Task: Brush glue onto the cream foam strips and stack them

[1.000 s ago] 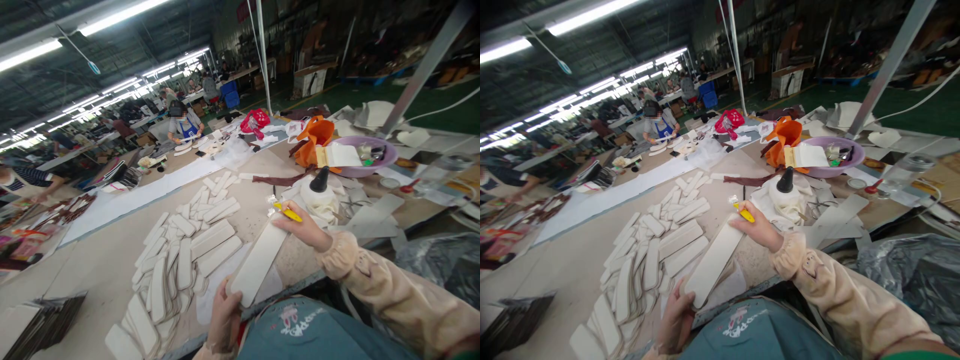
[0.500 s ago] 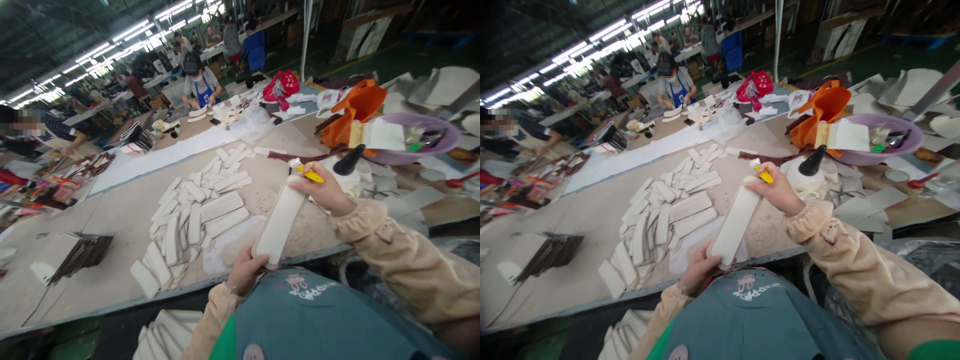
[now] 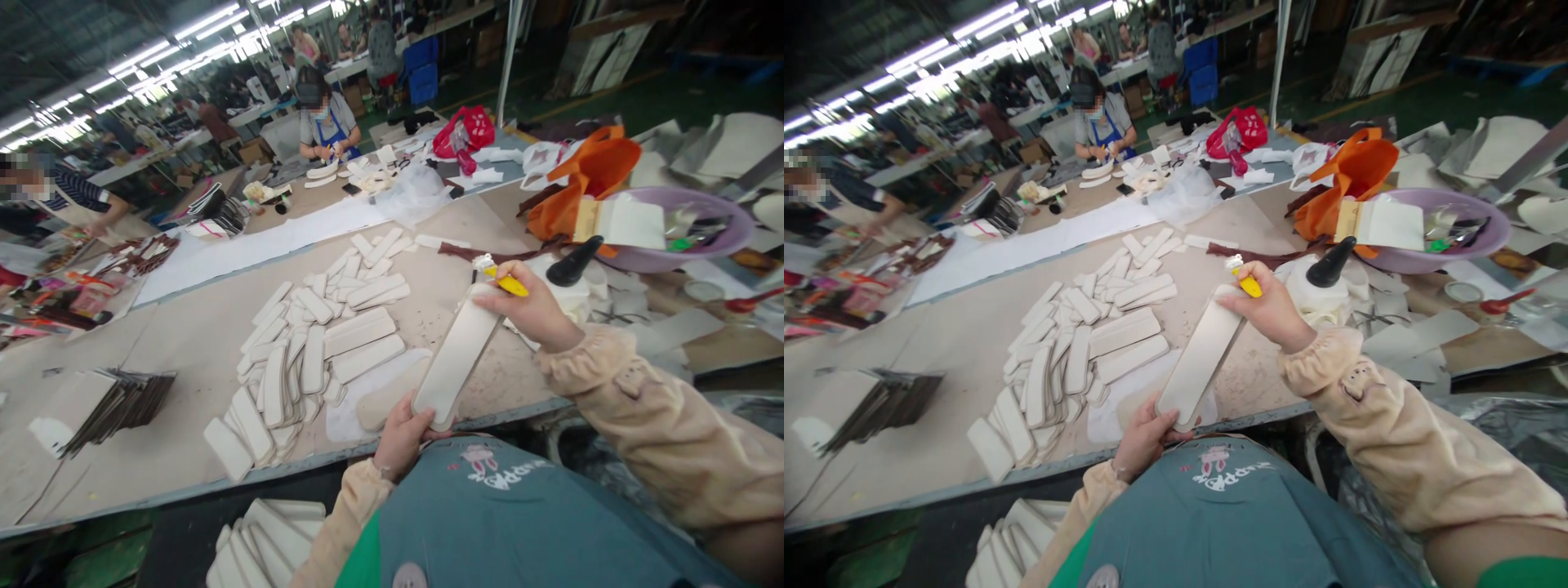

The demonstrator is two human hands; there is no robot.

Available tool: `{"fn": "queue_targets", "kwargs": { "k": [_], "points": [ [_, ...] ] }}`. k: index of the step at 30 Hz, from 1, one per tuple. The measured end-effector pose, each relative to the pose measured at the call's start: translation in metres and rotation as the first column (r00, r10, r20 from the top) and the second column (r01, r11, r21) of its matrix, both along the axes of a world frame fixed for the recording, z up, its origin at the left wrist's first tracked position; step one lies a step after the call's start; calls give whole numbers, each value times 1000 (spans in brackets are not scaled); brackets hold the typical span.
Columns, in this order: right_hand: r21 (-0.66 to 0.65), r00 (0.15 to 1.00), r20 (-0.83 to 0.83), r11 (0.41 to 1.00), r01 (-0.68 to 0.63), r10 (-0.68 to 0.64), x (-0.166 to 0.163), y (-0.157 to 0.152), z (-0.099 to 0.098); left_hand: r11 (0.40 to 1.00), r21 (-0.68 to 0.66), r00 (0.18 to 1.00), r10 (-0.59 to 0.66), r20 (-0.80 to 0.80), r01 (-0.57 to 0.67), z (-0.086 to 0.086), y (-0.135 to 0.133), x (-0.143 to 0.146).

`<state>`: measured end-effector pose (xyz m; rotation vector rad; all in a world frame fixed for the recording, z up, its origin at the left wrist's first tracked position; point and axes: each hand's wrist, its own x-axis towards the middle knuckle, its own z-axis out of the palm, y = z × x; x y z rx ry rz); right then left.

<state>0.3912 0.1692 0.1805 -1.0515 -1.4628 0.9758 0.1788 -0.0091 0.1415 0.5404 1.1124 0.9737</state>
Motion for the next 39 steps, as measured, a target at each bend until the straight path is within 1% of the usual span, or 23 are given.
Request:
{"fn": "queue_targets", "kwargs": {
  "k": [2, 4, 6, 8, 10, 12, 14, 17, 19, 24, 28, 34, 36, 39],
  "points": [
    [33, 999, 38, 999, 13, -14, -1, -1, 2, 1000, 9, 1000, -9, -16, 9, -1, 0, -3],
    [59, 998, 70, 998, -11, 7, -4, -2, 8, 997, 54, 998, -56, -38, 58, -2, 1, -9],
    [70, 995, 77, 995, -69, 64, -9, -4, 16, 981, 112, 987, -153, -45, 157, -1, 8, -16],
    [71, 990, 66, 989, -129, 125, -17, -6, 26, 953, 149, 965, -262, -33, 264, 2, 18, -21],
    [61, 983, 57, 982, -178, 175, -25, -6, 34, 935, 143, 944, -330, 20, 324, 8, 31, -23],
    [42, 974, 45, 974, -224, 222, -33, -4, 38, 933, 129, 931, -349, 107, 335, 14, 45, -22],
    [31, 971, 11, 970, -241, 241, -42, -1, 38, 942, 121, 930, -329, 165, 312, 18, 57, -18],
    [9, 977, -82, 980, -198, 198, -53, 2, 32, 963, 119, 955, -258, 144, 242, 22, 67, -12],
    [-36, 972, -159, 983, -183, 175, -59, 0, 26, 975, 120, 972, -200, 125, 185, 23, 68, -10],
    [-185, 936, -310, 956, -229, 165, -74, -9, 8, 994, 84, 993, -72, 95, 64, 19, 64, -11],
    [-218, 928, -343, 948, -233, 149, -81, -12, -2, 997, 76, 999, 18, 49, -22, 14, 65, -9],
    [-199, 919, -360, 948, -248, 164, -84, -11, -4, 984, 154, 996, 81, 42, -86, 13, 66, -6],
    [-205, 920, -366, 952, -228, 141, -86, -13, -6, 982, 157, 994, 105, 22, -107, 13, 67, -6],
    [-237, 906, -416, 954, -185, 72, -94, -20, -10, 976, 164, 989, 145, 14, -145, 13, 67, -3]
  ]
}}
